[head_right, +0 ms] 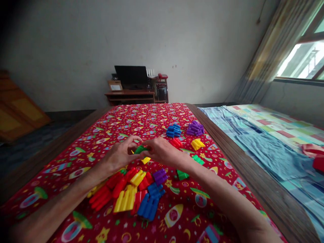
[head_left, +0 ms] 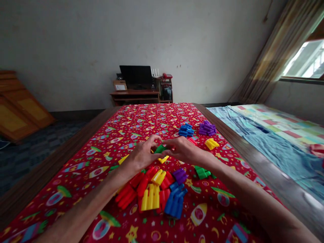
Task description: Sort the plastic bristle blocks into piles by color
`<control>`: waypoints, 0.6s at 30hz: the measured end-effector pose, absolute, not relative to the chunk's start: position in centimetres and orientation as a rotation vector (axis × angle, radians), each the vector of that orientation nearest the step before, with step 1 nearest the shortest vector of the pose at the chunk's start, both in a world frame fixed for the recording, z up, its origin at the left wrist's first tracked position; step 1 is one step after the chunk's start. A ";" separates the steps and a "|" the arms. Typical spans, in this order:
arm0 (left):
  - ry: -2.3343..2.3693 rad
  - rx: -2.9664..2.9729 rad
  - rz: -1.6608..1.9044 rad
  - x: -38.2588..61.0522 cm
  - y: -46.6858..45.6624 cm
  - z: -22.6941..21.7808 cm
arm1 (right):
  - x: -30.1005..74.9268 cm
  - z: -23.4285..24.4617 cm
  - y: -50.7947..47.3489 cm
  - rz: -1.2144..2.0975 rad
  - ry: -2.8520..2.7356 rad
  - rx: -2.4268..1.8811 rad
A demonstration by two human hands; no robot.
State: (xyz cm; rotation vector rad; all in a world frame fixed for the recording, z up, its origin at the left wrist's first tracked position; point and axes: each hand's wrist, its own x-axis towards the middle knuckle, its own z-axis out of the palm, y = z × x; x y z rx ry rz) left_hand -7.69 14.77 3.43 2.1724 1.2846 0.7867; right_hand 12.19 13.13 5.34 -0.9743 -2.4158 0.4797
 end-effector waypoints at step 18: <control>1.631 2.460 -0.023 -15.6 19.8 1.7 | 24.4 3.7 9.4 -0.027 -2.616 -1.570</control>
